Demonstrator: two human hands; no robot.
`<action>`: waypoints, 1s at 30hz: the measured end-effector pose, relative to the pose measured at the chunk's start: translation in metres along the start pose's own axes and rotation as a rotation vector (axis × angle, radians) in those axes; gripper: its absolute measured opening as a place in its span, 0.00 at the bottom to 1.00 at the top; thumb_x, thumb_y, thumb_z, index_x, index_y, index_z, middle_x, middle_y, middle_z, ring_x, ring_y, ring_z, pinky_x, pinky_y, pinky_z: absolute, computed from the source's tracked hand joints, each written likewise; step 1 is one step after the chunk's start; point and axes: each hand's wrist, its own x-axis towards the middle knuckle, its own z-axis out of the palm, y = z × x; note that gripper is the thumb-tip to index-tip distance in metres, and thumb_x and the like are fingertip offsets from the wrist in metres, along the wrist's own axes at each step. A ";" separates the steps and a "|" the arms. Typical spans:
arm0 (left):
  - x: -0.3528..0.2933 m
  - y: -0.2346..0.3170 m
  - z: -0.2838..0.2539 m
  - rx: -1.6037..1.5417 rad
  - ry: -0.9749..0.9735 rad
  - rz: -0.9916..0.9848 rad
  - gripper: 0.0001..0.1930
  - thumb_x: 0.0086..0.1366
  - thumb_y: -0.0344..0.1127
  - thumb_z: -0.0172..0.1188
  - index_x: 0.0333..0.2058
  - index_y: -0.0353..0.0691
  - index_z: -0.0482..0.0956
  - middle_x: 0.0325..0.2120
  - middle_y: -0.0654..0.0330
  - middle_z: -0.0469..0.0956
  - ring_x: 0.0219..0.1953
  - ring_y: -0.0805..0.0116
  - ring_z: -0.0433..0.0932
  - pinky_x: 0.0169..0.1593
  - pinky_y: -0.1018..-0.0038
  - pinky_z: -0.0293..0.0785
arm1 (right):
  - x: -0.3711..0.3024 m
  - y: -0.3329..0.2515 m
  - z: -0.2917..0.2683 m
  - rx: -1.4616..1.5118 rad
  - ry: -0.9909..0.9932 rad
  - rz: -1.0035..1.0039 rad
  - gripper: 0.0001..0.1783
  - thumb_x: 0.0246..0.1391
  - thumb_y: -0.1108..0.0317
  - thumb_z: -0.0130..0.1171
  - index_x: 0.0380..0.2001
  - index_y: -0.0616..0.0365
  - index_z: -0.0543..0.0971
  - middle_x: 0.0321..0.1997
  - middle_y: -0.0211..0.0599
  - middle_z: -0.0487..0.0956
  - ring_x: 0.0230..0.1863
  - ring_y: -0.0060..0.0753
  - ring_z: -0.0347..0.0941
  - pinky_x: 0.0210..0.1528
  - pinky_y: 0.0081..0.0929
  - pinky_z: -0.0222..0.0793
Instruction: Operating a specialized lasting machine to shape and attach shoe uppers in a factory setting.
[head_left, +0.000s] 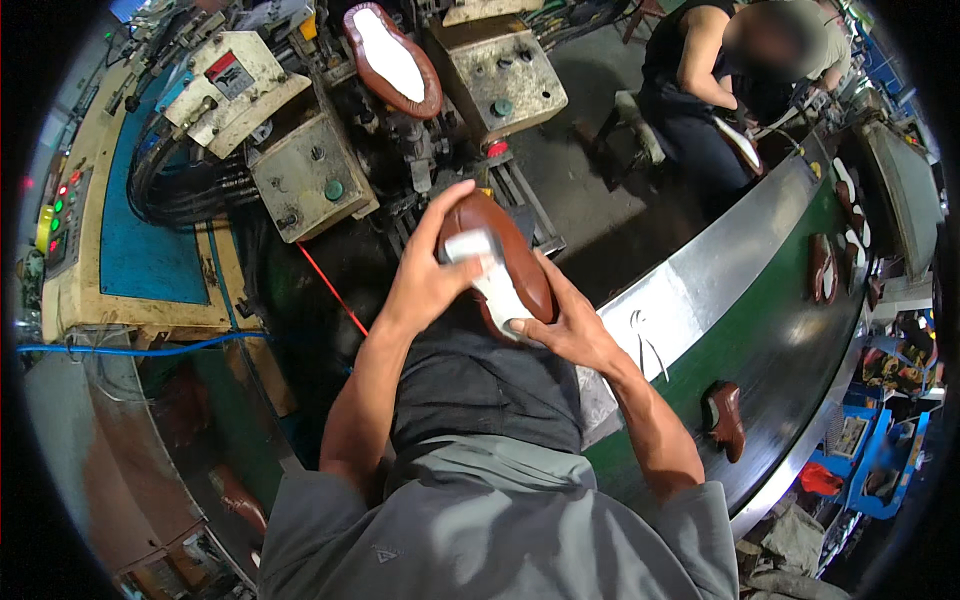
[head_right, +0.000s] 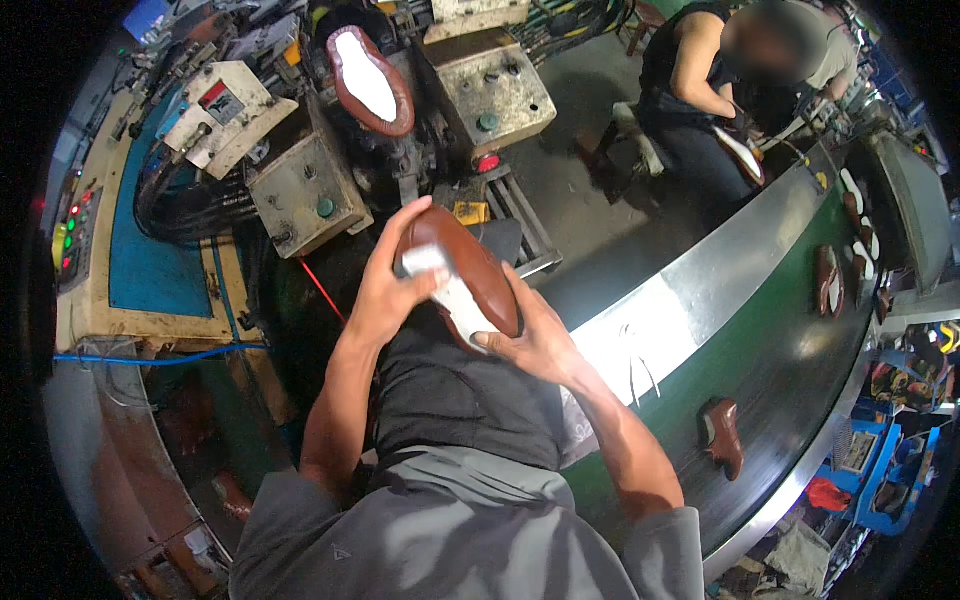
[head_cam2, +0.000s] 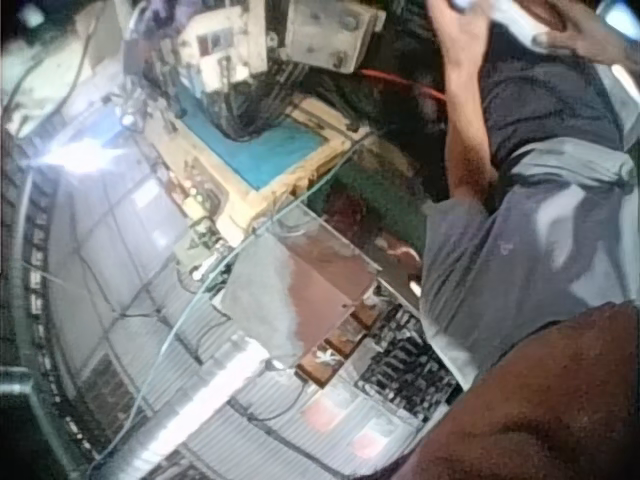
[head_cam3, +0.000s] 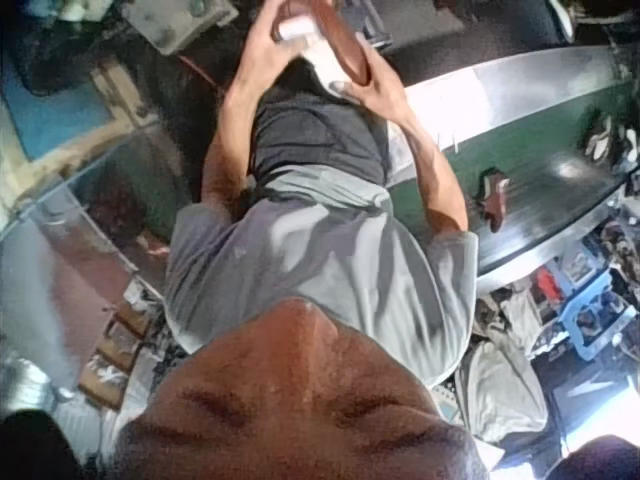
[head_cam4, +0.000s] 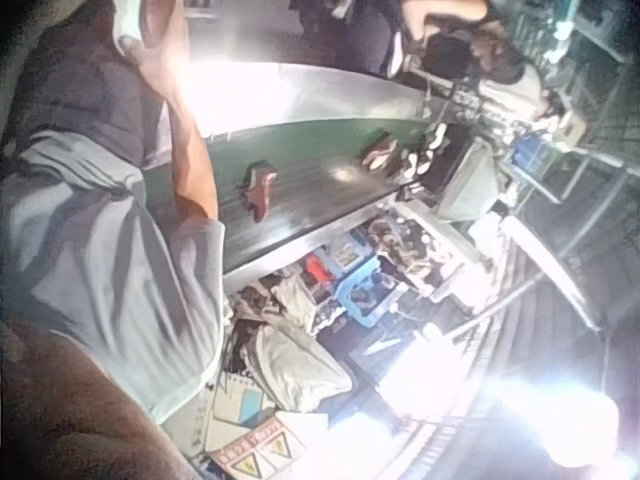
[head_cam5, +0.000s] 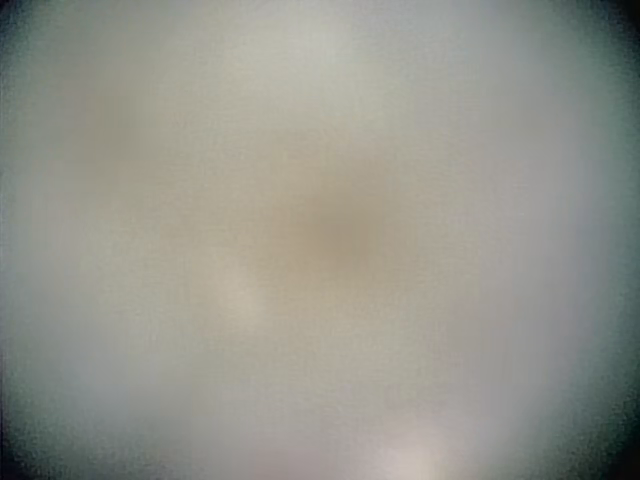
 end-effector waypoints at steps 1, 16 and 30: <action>0.015 -0.006 0.003 -0.134 0.060 -0.134 0.38 0.65 0.26 0.71 0.73 0.40 0.69 0.57 0.58 0.81 0.57 0.66 0.80 0.65 0.66 0.76 | -0.006 -0.008 -0.003 0.109 0.033 0.117 0.65 0.57 0.49 0.80 0.83 0.70 0.53 0.78 0.69 0.64 0.80 0.61 0.64 0.79 0.48 0.63; 0.055 -0.175 -0.006 0.446 0.356 -0.113 0.17 0.79 0.36 0.59 0.56 0.31 0.87 0.44 0.47 0.90 0.47 0.64 0.87 0.54 0.67 0.79 | -0.017 0.017 0.031 -0.895 0.025 -0.318 0.49 0.48 0.62 0.77 0.75 0.22 0.74 0.87 0.63 0.46 0.65 0.77 0.67 0.59 0.59 0.82; 0.215 -0.054 -0.171 -0.044 0.756 -0.033 0.31 0.77 0.52 0.66 0.70 0.38 0.74 0.68 0.52 0.76 0.67 0.60 0.77 0.69 0.58 0.75 | 0.016 -0.044 -0.037 -0.780 0.250 -0.223 0.43 0.54 0.61 0.76 0.75 0.29 0.77 0.87 0.59 0.52 0.65 0.71 0.70 0.64 0.61 0.76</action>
